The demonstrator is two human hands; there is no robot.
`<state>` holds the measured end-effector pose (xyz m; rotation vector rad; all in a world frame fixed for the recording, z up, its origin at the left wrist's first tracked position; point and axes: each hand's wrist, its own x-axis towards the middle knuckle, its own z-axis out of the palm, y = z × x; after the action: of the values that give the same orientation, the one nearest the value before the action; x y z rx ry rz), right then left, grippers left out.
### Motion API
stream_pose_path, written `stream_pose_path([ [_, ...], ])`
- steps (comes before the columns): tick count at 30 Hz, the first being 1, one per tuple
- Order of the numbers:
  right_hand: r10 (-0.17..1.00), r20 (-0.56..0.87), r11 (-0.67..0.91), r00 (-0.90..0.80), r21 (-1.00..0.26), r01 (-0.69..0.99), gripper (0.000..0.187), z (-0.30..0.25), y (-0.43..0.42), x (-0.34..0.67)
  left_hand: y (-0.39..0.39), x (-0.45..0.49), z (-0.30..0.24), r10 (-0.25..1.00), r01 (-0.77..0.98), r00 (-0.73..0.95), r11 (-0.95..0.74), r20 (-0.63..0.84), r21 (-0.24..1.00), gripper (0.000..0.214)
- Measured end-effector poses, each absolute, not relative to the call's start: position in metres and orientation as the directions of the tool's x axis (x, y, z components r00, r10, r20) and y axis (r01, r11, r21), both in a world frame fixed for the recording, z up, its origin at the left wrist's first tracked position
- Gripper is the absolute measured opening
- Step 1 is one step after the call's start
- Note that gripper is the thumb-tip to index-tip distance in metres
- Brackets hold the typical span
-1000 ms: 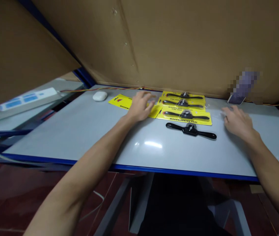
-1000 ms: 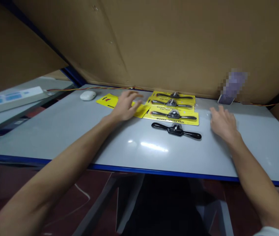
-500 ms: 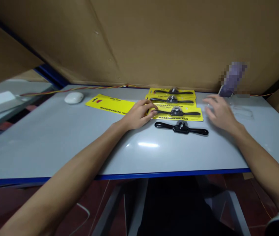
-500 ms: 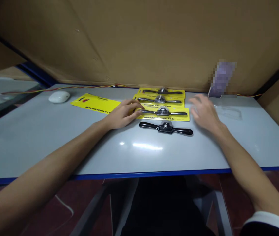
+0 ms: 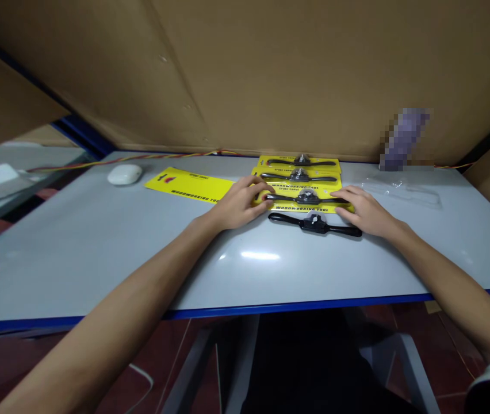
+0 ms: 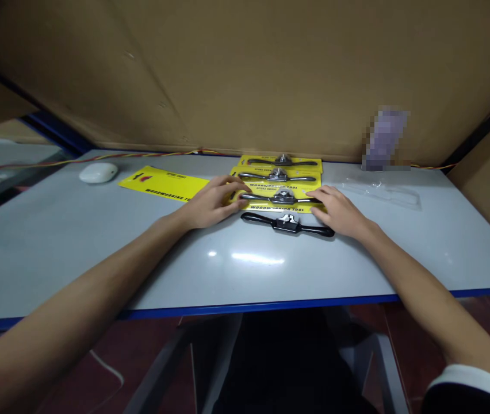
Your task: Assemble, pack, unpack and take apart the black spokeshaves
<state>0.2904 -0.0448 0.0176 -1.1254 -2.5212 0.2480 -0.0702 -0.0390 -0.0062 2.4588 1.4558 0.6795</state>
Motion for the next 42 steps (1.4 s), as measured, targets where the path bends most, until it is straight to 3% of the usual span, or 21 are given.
stream_pose_path([
  [17, 0.754, 0.277, 0.657, -0.596, -0.329, 0.678, 0.029, 0.007, -0.036, 0.300, -0.036, -0.075, -0.007, 0.877, 0.773, 0.411, -0.480, 0.248, 0.414, 0.062],
  [22, 0.737, 0.367, 0.672, -0.568, -0.310, 0.673, 0.028, 0.012, -0.034, 0.302, -0.030, -0.079, -0.007, 0.913, 0.749, 0.258, -0.396, 0.317, 0.531, 0.053],
  [26, 0.677, 0.472, 0.722, -0.565, -0.274, 0.635, 0.024, 0.020, -0.036, 0.301, -0.026, -0.082, -0.005, 0.932, 0.769, 0.149, -0.320, 0.332, 0.554, 0.041],
  [34, 0.591, 0.579, 0.754, -0.562, -0.149, 0.639, 0.026, 0.028, -0.041, 0.299, -0.025, -0.082, -0.007, 0.912, 0.786, 0.258, -0.390, 0.319, 0.480, 0.040],
  [39, 0.458, 0.705, 0.809, -0.542, -0.078, 0.582, 0.023, 0.021, -0.035, 0.302, -0.029, -0.079, -0.003, 0.911, 0.744, 0.241, -0.395, 0.335, 0.540, 0.035],
  [42, 0.476, 0.720, 0.799, -0.504, -0.115, 0.590, 0.023, 0.019, -0.034, 0.304, -0.034, -0.076, 0.002, 0.916, 0.705, 0.141, -0.360, 0.376, 0.611, 0.029],
])
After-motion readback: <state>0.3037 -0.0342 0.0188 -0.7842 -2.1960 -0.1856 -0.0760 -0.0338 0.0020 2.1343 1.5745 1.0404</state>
